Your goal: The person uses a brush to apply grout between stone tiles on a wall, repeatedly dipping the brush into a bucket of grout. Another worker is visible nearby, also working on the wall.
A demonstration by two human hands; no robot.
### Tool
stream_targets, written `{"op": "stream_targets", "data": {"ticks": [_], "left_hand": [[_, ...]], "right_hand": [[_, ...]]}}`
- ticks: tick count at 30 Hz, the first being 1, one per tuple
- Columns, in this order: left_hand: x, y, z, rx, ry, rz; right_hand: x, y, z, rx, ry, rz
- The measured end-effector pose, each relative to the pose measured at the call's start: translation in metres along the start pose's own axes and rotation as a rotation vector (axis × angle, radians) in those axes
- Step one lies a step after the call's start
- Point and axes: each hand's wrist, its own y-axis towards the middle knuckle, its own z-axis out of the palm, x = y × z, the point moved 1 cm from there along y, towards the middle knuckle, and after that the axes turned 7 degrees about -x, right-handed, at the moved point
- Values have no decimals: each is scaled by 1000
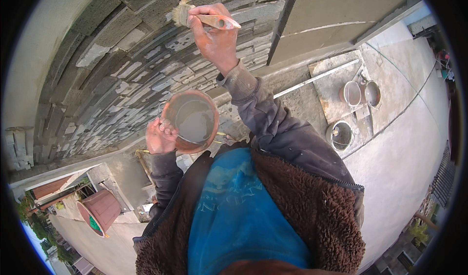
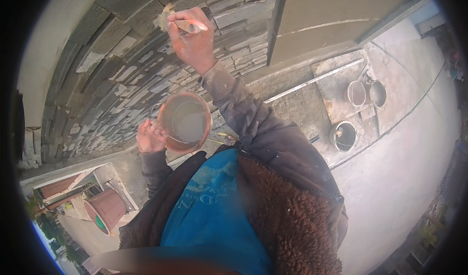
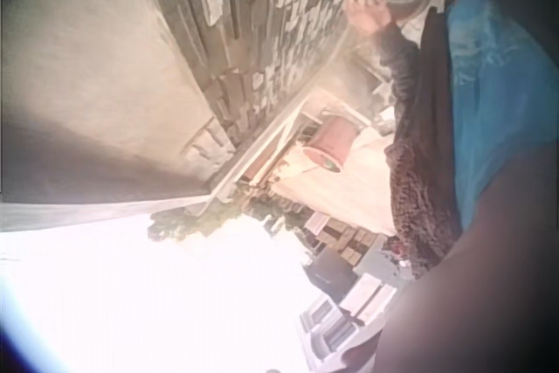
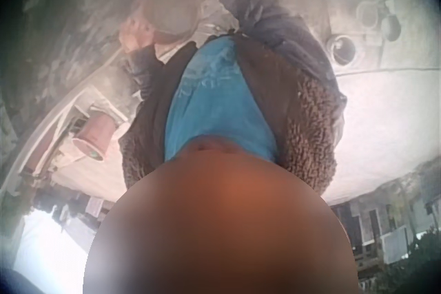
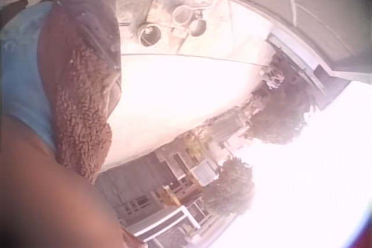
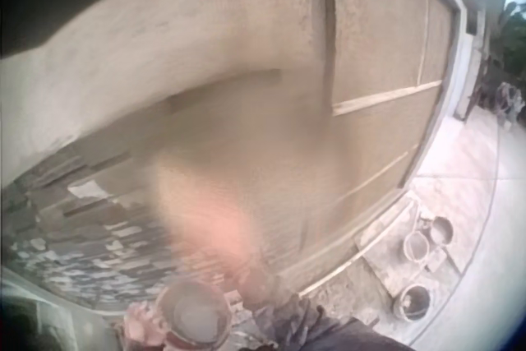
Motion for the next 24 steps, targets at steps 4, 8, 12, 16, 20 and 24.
{"op": "stream_targets", "data": {"ticks": [4, 8, 12, 16, 20, 24], "left_hand": [[3, -12, 4, -76, 12, 48], [1, -9, -3, -82, 39, 66], [-4, -16, -19, -116, 27, 40], [-5, -19, -18, -103, 52, 58], [-8, -19, -37, -82, 46, 20], [-14, -17, -37, -87, 68, 49]], "right_hand": [[-28, 35, -33, -216, 208, 304], [-25, 13, 7, -201, -120, -162], [-26, 1, 14, -102, 207, 217], [-29, -9, 8, -59, 306, 288], [-30, -31, 7, -279, -110, -100], [-16, -76, 61, -100, -218, -410]]}}
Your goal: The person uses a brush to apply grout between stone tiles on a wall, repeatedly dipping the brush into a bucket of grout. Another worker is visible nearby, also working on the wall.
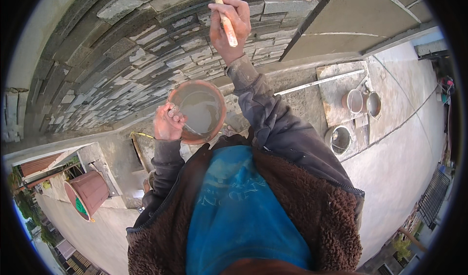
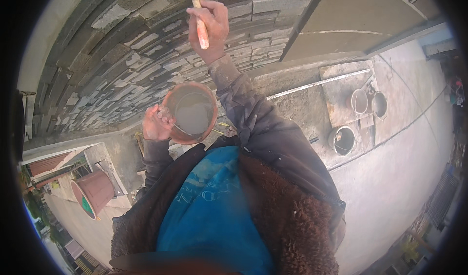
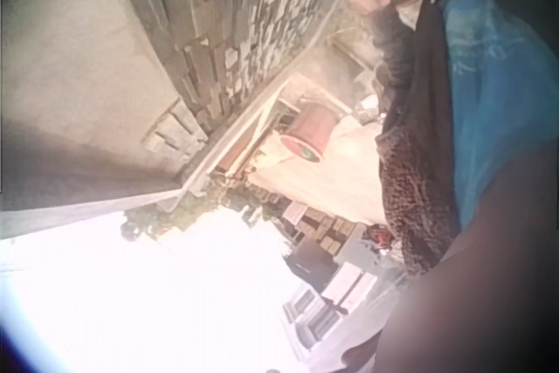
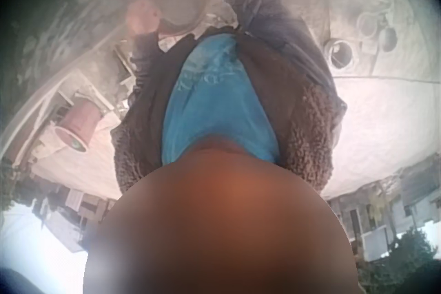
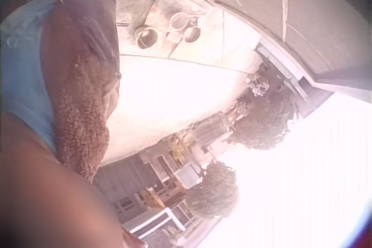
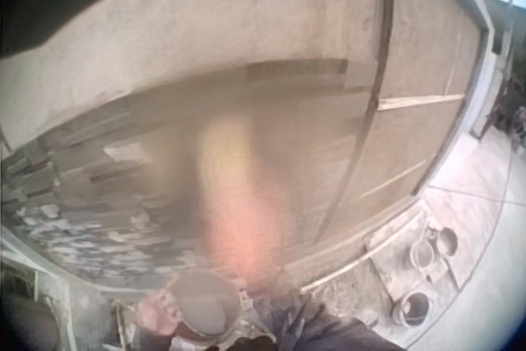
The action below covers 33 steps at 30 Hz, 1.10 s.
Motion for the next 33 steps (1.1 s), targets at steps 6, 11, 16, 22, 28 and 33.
{"op": "stream_targets", "data": {"ticks": [6, 11, 16, 22, 28, 33], "left_hand": [[-5, -13, -13, -28, -4, 0], [-8, -6, -16, 13, 42, 0], [-11, -12, -14, -10, -1, -7], [-7, -6, -22, 114, -61, -35], [-15, -2, -5, 200, -56, -72], [-19, -2, 0, 190, -74, -46]], "right_hand": [[-27, 10, -20, -102, 219, 225], [12, 6, 1, -57, 128, 134], [-28, 18, -16, -267, 161, 295], [57, 5, -69, 717, 194, 397], [78, -196, -77, 1626, -72, 213], [87, -162, -94, 1386, 74, 376]]}}
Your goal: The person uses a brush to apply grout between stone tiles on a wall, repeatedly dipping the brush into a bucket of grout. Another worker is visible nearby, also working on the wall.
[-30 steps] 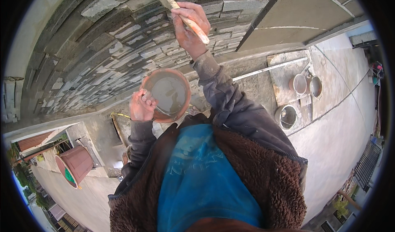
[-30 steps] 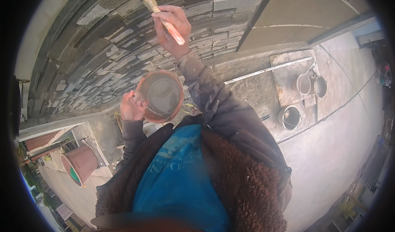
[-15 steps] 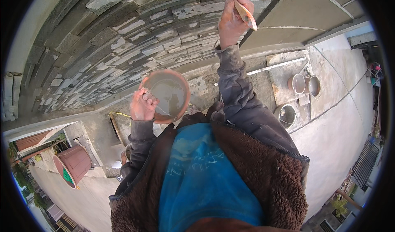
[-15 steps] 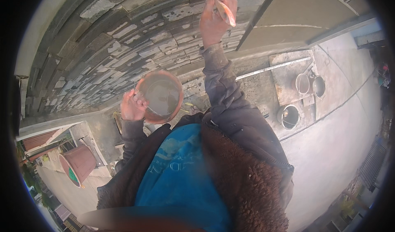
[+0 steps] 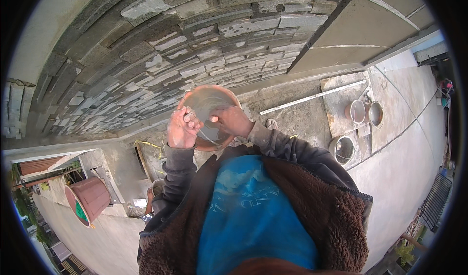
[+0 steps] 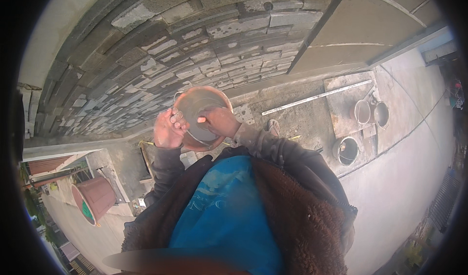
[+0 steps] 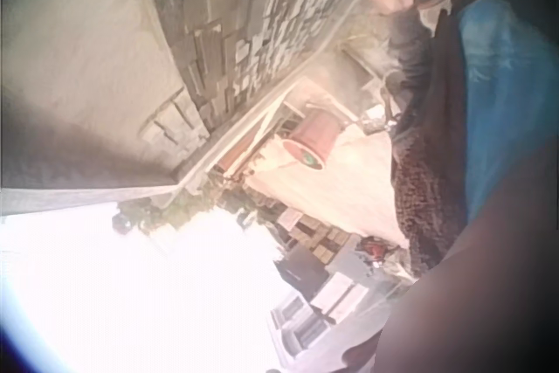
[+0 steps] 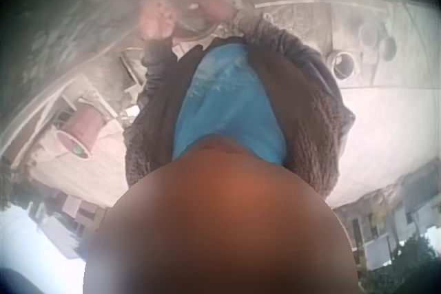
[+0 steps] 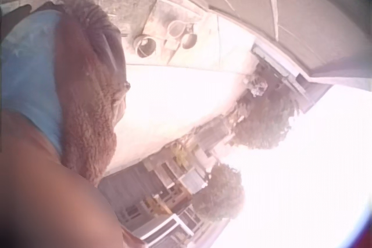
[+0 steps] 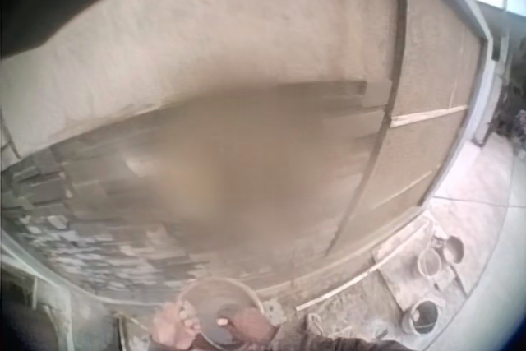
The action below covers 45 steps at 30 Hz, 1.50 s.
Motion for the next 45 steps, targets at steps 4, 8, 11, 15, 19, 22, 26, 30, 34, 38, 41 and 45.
{"op": "stream_targets", "data": {"ticks": [4, 8, 11, 15, 19, 22, 26, 30, 34, 38, 41, 45], "left_hand": [[10, 21, -6, 39, -34, -39], [16, 25, 0, -44, 12, -26], [14, 35, 3, -37, 26, -12], [8, 32, 6, -67, 46, 1], [9, 17, -4, -111, 30, 17], [9, 22, -12, -91, 7, 10], [2, 16, -20, -78, -11, -15], [-1, -3, -22, -182, 6, 37], [-3, -3, -30, -168, 6, 36], [-4, -15, -43, -215, -30, 27], [-4, -11, -48, -159, -53, 62], [-5, -7, -37, -209, 14, 52]], "right_hand": [[21, -7, -29, -324, 114, -102], [11, -13, -26, -291, 54, -9], [14, -17, -32, -393, 82, -141], [-9, -18, -27, -407, 228, 140], [22, 35, -109, -1001, 185, -132], [28, 97, -129, -1167, -91, -432], [27, 148, -130, -903, -189, -634], [13, 123, -147, -1228, -288, -354], [27, 138, -124, -1063, -152, -445], [2, 125, -164, -1276, 64, -376], [-12, 117, -178, -1494, -62, -281], [9, 130, -139, -1201, -94, -363]]}}
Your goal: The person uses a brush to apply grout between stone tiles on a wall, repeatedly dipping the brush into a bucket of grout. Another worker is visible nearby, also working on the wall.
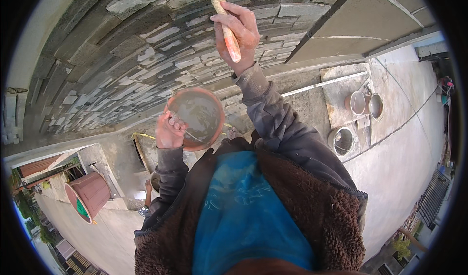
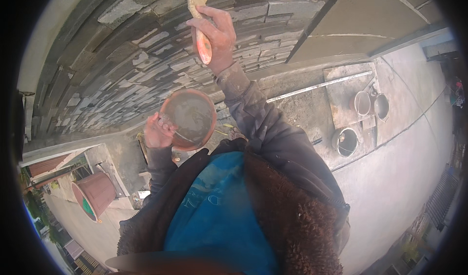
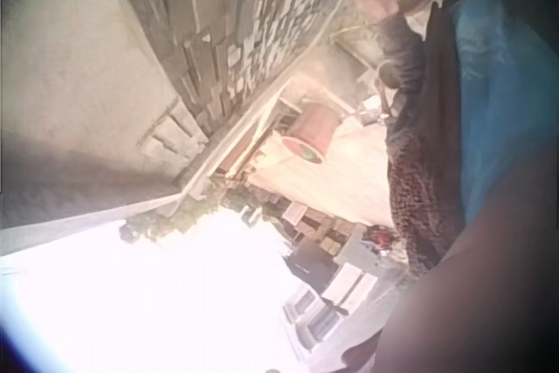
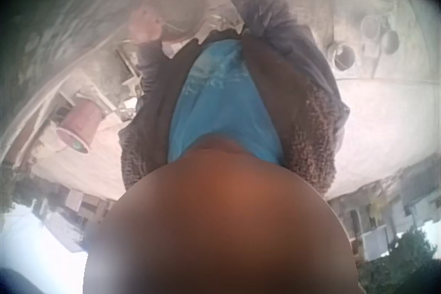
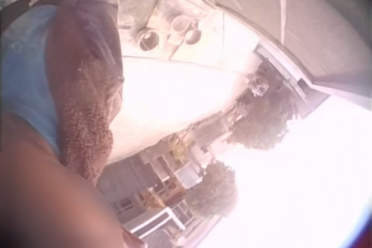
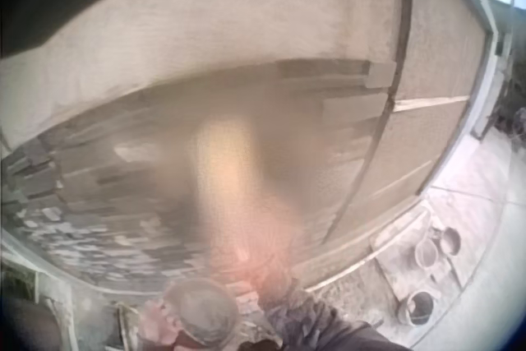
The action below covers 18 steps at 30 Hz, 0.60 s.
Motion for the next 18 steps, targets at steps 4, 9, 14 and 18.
{"op": "stream_targets", "data": {"ticks": [4, 9, 14, 18], "left_hand": [[-5, -8, 2, -29, -9, 33], [3, -2, -1, -26, -13, -5], [6, -4, -2, 3, -5, -23], [12, -2, -5, 24, -22, -29]], "right_hand": [[-28, 15, -37, -211, 68, 160], [-20, 2, -16, -151, -6, 147], [18, -29, 15, 19, -45, -69], [7, -33, 53, 30, -231, -283]]}}
